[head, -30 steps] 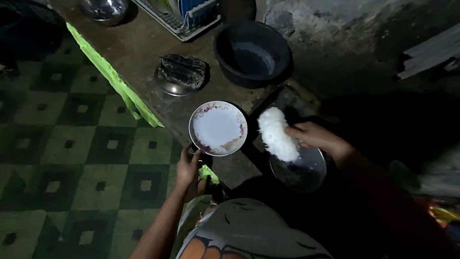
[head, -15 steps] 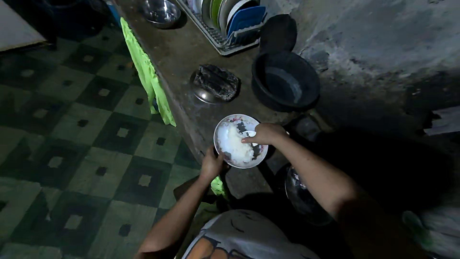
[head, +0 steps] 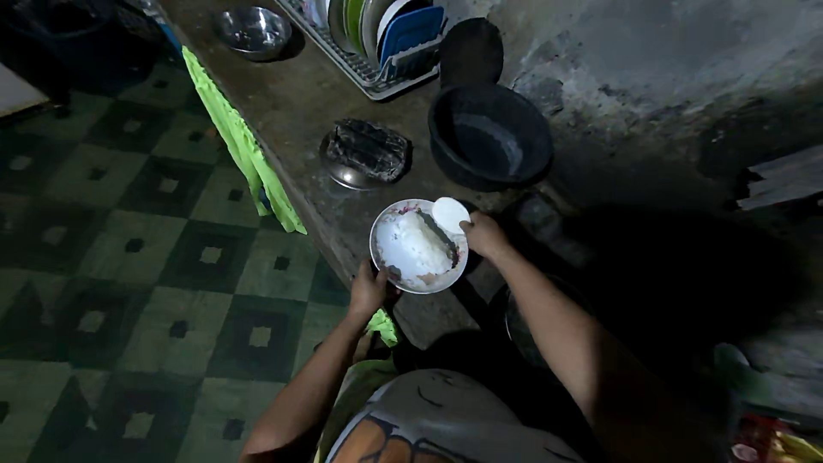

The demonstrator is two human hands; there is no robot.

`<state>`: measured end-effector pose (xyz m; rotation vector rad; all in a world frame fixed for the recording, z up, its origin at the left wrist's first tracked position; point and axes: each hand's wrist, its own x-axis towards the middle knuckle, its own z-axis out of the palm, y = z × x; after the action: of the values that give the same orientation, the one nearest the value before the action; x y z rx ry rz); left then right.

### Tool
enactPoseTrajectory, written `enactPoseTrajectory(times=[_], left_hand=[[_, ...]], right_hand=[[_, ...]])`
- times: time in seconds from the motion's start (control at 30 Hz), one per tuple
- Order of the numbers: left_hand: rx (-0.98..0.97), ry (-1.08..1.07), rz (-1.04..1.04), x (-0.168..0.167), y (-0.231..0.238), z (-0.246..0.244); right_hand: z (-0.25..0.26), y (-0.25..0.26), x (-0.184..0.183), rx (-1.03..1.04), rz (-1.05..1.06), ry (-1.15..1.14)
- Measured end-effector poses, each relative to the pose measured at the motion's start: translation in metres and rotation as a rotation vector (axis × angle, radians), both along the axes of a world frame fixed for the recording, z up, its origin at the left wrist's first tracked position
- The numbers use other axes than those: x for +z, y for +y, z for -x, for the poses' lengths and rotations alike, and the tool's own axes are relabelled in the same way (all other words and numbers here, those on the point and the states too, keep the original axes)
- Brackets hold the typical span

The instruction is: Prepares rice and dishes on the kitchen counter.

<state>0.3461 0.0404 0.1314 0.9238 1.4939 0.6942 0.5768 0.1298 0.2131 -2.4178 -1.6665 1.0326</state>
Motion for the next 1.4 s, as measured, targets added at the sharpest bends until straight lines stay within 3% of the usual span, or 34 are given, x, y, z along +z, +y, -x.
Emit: enactPoseTrajectory(times=[0.17,0.3,0.37,0.43,0.53,0.6,0.73,0.83,0.93,1.03,1.13,1.27,1.33,1.4], left_hand=[[-0.055,0.130,-0.023,-0.006,0.026,0.014],[-0.100,0.260,-0.057,-0.014,0.050,0.031],[-0.140,0.344,-0.061,-0.016,0.061,0.040],[-0.178,0.489,-0.093,-0.008,0.063,0.044],[-0.197,0.773,-0.244,0.029,0.049,0.035],[-0.259,0.817,-0.417,0.053,0.031,0.013],[-0.721,0.606,-0.817,0.069,-0.023,-0.073],[-1.151,0.390,-1.066,0.040,-0.055,-0.141],[-1.515,0.343,-0.931,0.027,-0.067,-0.183],[-1.659,0.366,-0.794,0.031,-0.069,-0.193],[-1.564,0.378,-0.855,0.033,-0.073,-0.182],[-1.151,0.212,-1.088,0.012,-0.070,-0.157],[-0.998,0.210,-1.132,0.008,-0.066,-0.139],[-0.910,0.270,-1.078,0.007,-0.066,-0.114]], right_hand=[[-0.037,-0.037,0.018,-0.330,-0.073,0.686],[-0.083,-0.092,0.039,-0.334,-0.155,0.780],[-0.117,-0.118,0.043,-0.360,-0.200,0.684],[-0.158,-0.142,0.040,-0.331,-0.207,0.409],[-0.212,-0.176,0.024,-0.188,-0.068,-0.057],[-0.221,-0.200,0.018,-0.122,0.072,-0.236],[-0.220,-0.220,-0.008,-0.078,0.149,-0.278],[-0.207,-0.207,-0.025,-0.005,0.089,-0.342],[-0.194,-0.180,-0.042,0.063,0.009,-0.431],[-0.183,-0.157,-0.042,0.151,0.061,-0.449],[-0.173,-0.143,0.012,0.190,0.191,-0.328],[-0.182,-0.111,0.092,0.188,-0.080,-0.085],[-0.177,-0.089,0.102,0.148,-0.269,-0.050],[-0.167,-0.058,0.096,0.126,-0.331,-0.019]])
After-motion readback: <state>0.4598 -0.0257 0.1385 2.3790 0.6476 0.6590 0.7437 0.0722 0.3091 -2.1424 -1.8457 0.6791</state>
